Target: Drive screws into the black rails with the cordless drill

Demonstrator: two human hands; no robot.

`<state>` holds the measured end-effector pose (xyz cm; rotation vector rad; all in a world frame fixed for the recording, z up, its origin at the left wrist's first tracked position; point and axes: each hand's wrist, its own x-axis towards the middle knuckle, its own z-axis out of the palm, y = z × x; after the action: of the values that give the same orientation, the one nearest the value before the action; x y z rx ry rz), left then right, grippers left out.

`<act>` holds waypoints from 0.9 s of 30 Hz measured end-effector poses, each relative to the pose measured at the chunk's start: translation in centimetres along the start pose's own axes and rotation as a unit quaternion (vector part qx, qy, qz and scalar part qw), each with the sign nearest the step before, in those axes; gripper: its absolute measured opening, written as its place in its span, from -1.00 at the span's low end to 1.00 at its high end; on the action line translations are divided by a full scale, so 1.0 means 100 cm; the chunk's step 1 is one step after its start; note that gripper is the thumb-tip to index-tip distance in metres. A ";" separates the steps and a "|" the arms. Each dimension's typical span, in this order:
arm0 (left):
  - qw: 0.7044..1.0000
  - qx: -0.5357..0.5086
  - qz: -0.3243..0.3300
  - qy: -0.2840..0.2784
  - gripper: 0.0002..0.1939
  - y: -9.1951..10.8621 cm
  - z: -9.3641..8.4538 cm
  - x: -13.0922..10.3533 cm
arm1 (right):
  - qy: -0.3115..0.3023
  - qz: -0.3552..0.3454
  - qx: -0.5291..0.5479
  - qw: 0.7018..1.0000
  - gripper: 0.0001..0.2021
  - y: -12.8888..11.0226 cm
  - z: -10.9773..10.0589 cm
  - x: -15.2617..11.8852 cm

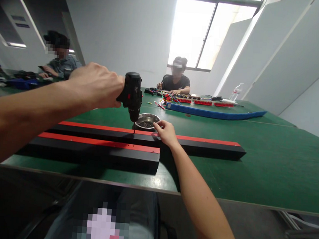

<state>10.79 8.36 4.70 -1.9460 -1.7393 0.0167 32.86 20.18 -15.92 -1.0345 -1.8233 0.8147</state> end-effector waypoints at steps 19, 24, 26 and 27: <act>0.999 -0.034 -0.015 -0.013 -0.56 -0.010 0.007 -0.010 | 0.155 0.047 0.160 0.974 -0.74 -0.012 -0.027 0.012; 0.995 -0.087 0.014 -0.042 -0.40 -0.045 0.014 -0.017 | 0.079 0.123 -0.014 0.989 -0.90 -0.001 -0.094 0.019; 0.985 -0.126 0.026 -0.117 -0.51 -0.065 0.021 -0.024 | 0.014 0.148 -0.146 0.978 -0.89 0.013 -0.121 0.010; 0.979 -0.155 0.019 -0.135 -0.53 -0.074 0.026 -0.028 | -0.015 0.154 -0.208 0.966 -0.89 0.021 -0.131 0.003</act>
<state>2.58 6.97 4.36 -2.2900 -1.9746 0.0261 45.30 22.89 -12.11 -1.6124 -1.9332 0.6369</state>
